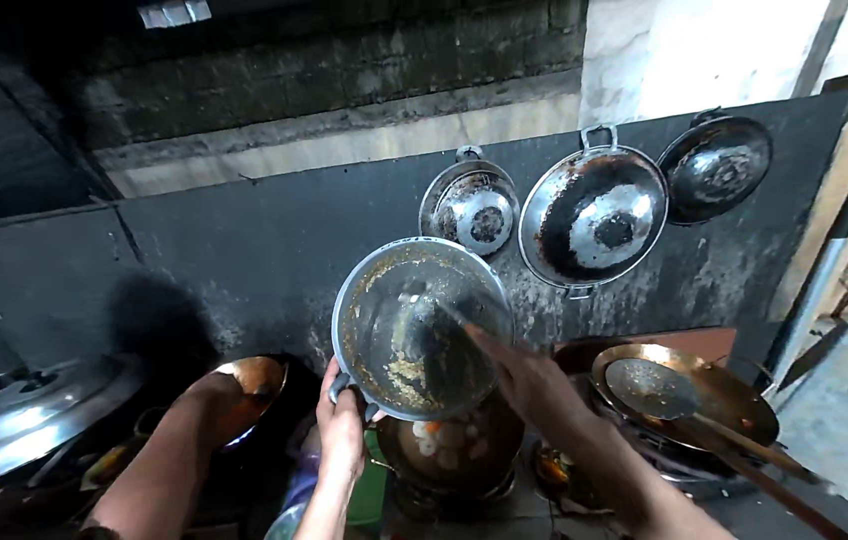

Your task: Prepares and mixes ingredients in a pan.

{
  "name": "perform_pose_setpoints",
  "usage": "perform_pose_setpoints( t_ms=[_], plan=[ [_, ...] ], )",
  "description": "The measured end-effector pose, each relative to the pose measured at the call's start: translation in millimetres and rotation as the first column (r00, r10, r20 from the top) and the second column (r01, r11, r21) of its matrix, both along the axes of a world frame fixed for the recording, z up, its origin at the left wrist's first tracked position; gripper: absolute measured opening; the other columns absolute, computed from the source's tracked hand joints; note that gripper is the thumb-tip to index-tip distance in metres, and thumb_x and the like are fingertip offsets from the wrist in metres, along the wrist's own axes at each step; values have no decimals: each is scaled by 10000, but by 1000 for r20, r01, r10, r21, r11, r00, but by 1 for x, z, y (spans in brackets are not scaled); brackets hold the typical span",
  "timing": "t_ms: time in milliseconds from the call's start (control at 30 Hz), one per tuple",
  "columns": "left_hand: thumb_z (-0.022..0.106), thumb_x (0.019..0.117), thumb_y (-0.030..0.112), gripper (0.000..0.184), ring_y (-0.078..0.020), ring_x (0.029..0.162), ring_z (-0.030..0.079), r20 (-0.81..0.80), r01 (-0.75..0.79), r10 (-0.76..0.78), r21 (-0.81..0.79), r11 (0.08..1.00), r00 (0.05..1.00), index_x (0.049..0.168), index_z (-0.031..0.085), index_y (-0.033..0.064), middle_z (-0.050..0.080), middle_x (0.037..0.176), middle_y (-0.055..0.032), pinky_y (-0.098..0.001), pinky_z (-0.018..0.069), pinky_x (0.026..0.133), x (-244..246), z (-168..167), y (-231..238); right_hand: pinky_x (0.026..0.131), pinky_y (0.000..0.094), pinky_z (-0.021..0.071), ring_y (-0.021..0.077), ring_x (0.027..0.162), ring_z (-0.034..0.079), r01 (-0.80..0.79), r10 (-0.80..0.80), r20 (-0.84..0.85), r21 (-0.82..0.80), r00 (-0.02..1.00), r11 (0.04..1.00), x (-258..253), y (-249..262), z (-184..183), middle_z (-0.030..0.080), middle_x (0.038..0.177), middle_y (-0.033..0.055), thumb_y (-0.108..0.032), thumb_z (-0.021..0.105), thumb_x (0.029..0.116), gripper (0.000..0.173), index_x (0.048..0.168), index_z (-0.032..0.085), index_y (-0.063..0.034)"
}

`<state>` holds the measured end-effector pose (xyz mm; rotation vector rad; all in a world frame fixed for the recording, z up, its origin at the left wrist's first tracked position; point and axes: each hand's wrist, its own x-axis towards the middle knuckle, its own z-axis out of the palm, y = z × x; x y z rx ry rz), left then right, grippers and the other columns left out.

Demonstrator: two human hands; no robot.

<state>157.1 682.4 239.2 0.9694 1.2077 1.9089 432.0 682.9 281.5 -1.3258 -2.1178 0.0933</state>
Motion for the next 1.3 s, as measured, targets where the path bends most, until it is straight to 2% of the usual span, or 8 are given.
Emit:
perform_pose_setpoints(
  t_ms=[100, 300, 500, 667, 800, 1000, 1167, 1300],
  plan=[
    [358, 1020, 29, 550, -223, 727, 675, 3, -8, 8, 4, 1000, 1000, 1557, 402, 142, 658, 1125, -162, -362, 575, 543, -3, -1, 3, 767, 528, 584, 311, 820, 709, -95, 102, 44, -132, 994, 987, 2, -31, -12, 733, 994, 134, -210, 479, 1055, 525, 1551, 458, -384],
    [342, 1034, 34, 525, -175, 658, 646, 5, 0, 0, 34, 999, 1000, 1552, 392, 103, 667, 1037, -143, -309, 539, 499, 2, 1, 2, 781, 508, 586, 322, 836, 709, 27, -27, 20, -17, 999, 999, -1, 1, 7, 719, 1050, 154, -196, 469, 1074, 546, 1586, 395, -372],
    [353, 1022, 30, 542, -211, 717, 672, -28, -28, 28, -1, 1000, 999, 1553, 403, 127, 662, 1085, -159, -350, 570, 538, -4, 0, 9, 791, 544, 589, 335, 867, 720, -71, 81, 71, -123, 994, 990, 13, -40, -11, 729, 1073, 152, -215, 484, 1058, 491, 1530, 496, -351],
    [354, 1018, 28, 547, -201, 744, 672, -51, -23, 24, 6, 1000, 998, 1552, 411, 131, 661, 1143, -151, -345, 571, 562, 1, 0, 6, 798, 530, 582, 338, 865, 712, 17, -15, 32, -63, 999, 998, 5, 6, -4, 722, 1049, 166, -197, 460, 1071, 556, 1595, 377, -364],
    [354, 1006, 23, 549, -178, 688, 650, -47, -32, 33, 28, 999, 998, 1546, 411, 105, 665, 1075, -144, -318, 544, 528, -2, -8, 11, 812, 543, 579, 344, 898, 713, -51, 70, 103, -176, 992, 983, 4, -29, -17, 721, 1086, 159, -224, 465, 1064, 527, 1557, 436, -407],
    [354, 1001, 28, 553, -195, 787, 675, -72, -46, 47, 21, 999, 996, 1539, 430, 126, 651, 1206, -140, -351, 576, 601, -5, -14, 10, 850, 524, 571, 346, 933, 702, 144, -130, 126, -105, 983, 984, 23, -3, -2, 694, 1098, 166, -218, 454, 1087, 548, 1599, 354, -387],
    [365, 985, 16, 562, -187, 807, 674, -86, -37, 39, 23, 999, 996, 1534, 439, 117, 651, 1229, -135, -337, 569, 622, -10, -18, 12, 862, 538, 574, 322, 917, 723, -42, 56, 43, -262, 998, 964, 26, -38, -35, 738, 1087, 145, -231, 447, 1078, 489, 1553, 463, -343],
    [372, 999, 26, 552, -217, 821, 686, -48, -28, 28, -4, 1000, 998, 1536, 438, 137, 656, 1199, -150, -372, 587, 625, -11, -18, 12, 838, 492, 583, 273, 892, 715, -14, 20, 37, -147, 999, 989, 19, -19, -36, 733, 1109, 104, -231, 454, 1074, 499, 1551, 458, -380]
  ],
)
